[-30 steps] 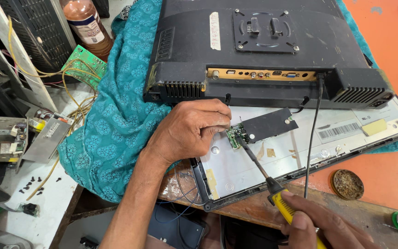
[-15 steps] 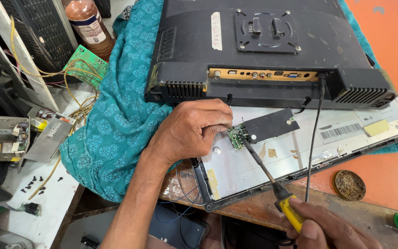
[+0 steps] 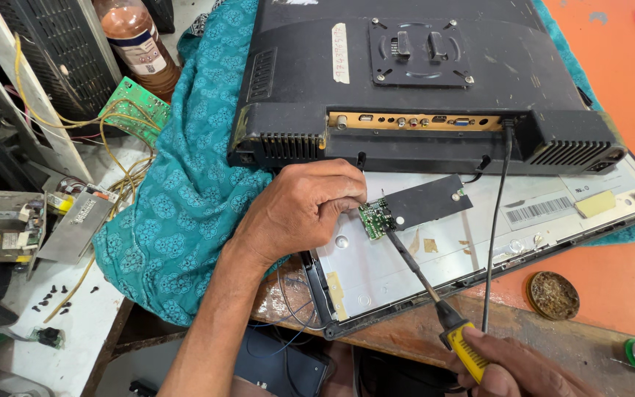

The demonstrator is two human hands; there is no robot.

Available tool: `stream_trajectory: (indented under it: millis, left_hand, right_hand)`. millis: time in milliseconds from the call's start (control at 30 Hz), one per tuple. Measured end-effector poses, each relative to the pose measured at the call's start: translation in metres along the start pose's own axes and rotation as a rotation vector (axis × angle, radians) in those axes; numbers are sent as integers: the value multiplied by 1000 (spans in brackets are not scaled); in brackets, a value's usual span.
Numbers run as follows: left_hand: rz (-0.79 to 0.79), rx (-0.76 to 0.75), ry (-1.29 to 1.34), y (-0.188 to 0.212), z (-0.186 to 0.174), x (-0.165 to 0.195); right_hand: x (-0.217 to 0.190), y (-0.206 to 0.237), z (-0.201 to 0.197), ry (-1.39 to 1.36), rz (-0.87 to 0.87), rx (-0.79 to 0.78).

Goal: The person solders wires to a small circuit board using a soldering iron and solder wire. They repeatedly heat joints and apply solder, then scrape the iron tip on a metal file. The board remains on the workbench throughout.

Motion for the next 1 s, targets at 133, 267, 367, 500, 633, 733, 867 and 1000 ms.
stream_trajectory:
  millis: [133, 267, 367, 500, 633, 733, 867, 1000]
  left_hand:
    - [-18, 6, 19, -1, 1, -3]
    - [-15, 33, 37, 1, 0, -4]
    - [3, 45, -8, 2, -3, -2]
    - [32, 136, 16, -1, -15, 7]
    - [-37, 251, -37, 6, -33, 19]
    - [-197, 433, -222, 33, -48, 31]
    - [-672, 467, -332, 77, -46, 19]
    - [-698, 394, -361, 79, -35, 19]
  right_hand:
    - [51, 6, 14, -81, -90, -340]
    - [89, 39, 14, 133, 54, -141]
    - [114, 55, 15, -183, 211, -101]
    - [173, 61, 40, -373, 583, -412]
    - [217, 84, 42, -382, 884, -200]
    - [221, 93, 47, -380, 889, -124]
    - [217, 91, 52, -406, 904, -85]
    - [215, 93, 58, -419, 916, -62]
Point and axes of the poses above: each hand's wrist, its own y-axis away from the middle knuckle, its own z-axis out of the palm, x = y × z, the point moved 8 cm from there along -y, towards the middle knuckle
